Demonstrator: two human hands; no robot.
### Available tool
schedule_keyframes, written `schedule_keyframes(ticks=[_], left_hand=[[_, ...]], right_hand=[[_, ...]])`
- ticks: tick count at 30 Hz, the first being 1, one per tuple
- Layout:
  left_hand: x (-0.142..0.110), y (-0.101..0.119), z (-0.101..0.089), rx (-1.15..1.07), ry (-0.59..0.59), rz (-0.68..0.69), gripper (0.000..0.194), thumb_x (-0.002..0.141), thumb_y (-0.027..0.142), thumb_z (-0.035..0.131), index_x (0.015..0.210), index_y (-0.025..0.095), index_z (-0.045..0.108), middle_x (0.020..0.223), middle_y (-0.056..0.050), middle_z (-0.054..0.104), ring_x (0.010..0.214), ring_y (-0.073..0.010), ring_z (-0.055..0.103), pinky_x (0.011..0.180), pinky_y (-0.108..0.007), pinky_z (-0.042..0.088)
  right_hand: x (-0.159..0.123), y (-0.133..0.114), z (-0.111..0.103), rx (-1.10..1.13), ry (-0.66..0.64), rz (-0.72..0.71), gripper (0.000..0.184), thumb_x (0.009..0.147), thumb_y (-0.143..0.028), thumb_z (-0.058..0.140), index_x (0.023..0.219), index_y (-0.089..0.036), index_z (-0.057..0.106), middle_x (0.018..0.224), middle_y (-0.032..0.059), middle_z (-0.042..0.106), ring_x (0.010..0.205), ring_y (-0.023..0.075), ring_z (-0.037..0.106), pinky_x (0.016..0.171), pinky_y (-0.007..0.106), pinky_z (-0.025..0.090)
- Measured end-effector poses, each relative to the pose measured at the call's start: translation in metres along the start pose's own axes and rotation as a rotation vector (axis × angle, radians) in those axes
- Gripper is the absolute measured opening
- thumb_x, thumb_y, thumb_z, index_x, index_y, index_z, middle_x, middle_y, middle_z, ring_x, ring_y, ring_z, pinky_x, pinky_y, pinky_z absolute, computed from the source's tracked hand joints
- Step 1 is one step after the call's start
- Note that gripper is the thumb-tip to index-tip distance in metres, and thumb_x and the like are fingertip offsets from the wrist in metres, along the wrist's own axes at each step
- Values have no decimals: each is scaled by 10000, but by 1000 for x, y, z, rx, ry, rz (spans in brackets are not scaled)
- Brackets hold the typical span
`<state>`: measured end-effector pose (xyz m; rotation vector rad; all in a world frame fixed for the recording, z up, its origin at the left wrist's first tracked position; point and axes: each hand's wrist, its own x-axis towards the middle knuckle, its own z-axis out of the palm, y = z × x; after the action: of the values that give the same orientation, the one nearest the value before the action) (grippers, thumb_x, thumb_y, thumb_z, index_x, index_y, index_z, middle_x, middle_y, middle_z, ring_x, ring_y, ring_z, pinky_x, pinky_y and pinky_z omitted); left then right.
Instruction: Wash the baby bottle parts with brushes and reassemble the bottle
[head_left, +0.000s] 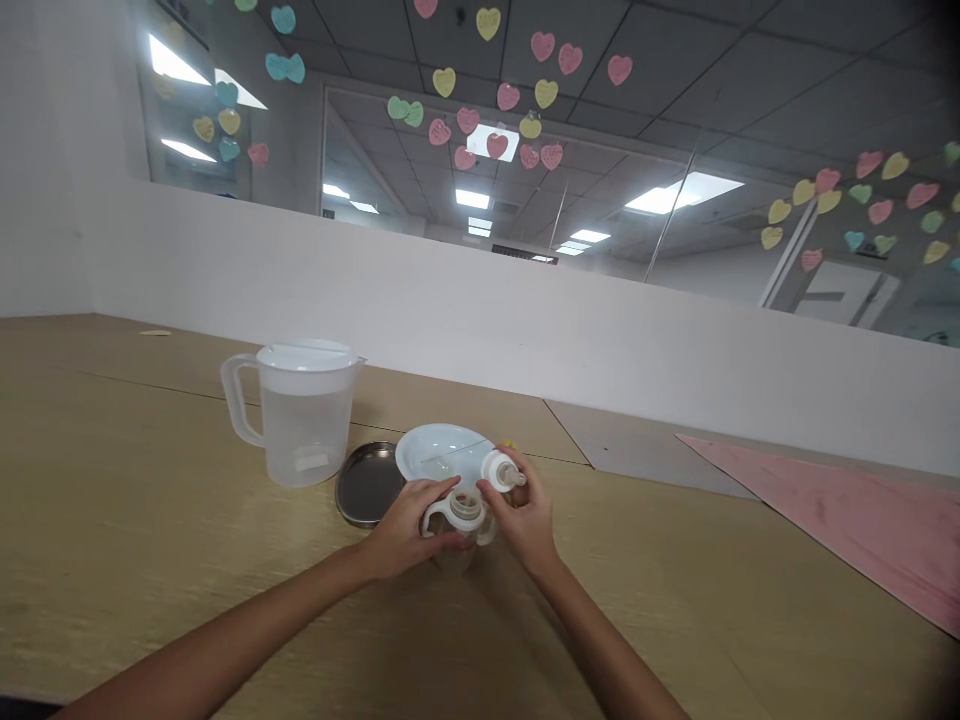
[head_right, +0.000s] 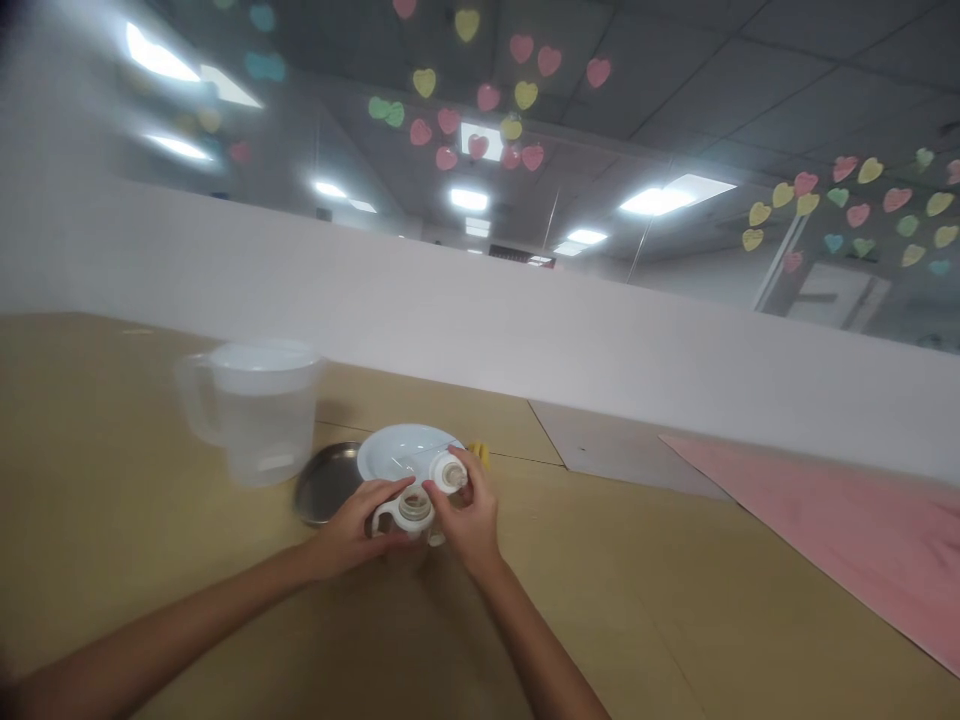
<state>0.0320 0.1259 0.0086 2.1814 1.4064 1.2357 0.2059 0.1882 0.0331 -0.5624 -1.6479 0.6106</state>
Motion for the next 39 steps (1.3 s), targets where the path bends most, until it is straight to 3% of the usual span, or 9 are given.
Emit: schedule_keyframes(ticks=[6, 10, 13, 18, 24, 34, 39], left_hand=[[1, -1, 0, 32, -15, 1, 695, 714, 544, 600, 1296, 207, 425, 1186, -108, 536, 1110, -262, 451, 959, -407, 357], [1, -1, 0, 39, -23, 6, 687, 724, 535, 595, 1292, 189, 425, 1198, -114, 531, 1119, -258, 448, 964, -399, 350], [1, -1, 0, 39, -32, 2, 680, 731, 533, 589, 1293, 189, 422, 1206, -112, 527, 1126, -259, 443, 966, -400, 348], [1, 0, -1, 36, -31, 17, 667, 735, 544, 577, 1290, 205, 423, 1200, -101, 528, 1123, -257, 445, 964, -394, 351], [1, 2, -3, 40, -56, 9, 649, 747, 545, 562, 1284, 205, 428, 1207, -97, 523, 1132, -254, 436, 972, -385, 338], [1, 4, -3, 40, -54, 45, 623, 755, 539, 557, 1278, 226, 428, 1184, -78, 542, 1112, -241, 453, 962, -372, 340], [2, 5, -4, 50, -50, 63, 599, 760, 533, 553, 1256, 213, 453, 1159, -80, 559, 1078, -237, 481, 955, -359, 347]], right_hand=[[6, -11, -1, 29, 311, 36, 435, 660, -317, 676, 1009, -189, 451, 1004, 82, 517, 901, 176, 548, 756, 300, 496], [9, -14, -3, 35, 367, -34, 422, 654, -285, 679, 961, -208, 399, 933, 40, 491, 822, 144, 563, 732, 277, 485], [10, -11, -3, 56, 339, -16, 429, 648, -279, 684, 945, -213, 382, 905, 25, 488, 800, 134, 566, 721, 267, 479], [11, 6, -2, 197, 209, 188, 470, 628, -307, 705, 956, -214, 381, 887, 18, 547, 791, 144, 584, 711, 278, 478], [11, 26, -3, 303, 160, 348, 491, 578, -296, 734, 947, -221, 420, 852, -21, 566, 748, 118, 572, 691, 247, 464], [11, 31, -1, 151, 57, 297, 476, 561, -264, 694, 937, -212, 408, 877, 10, 592, 771, 150, 572, 672, 274, 477], [11, 34, 1, -13, -89, 231, 422, 603, -277, 662, 960, -191, 454, 822, 3, 576, 726, 152, 558, 672, 289, 476]])
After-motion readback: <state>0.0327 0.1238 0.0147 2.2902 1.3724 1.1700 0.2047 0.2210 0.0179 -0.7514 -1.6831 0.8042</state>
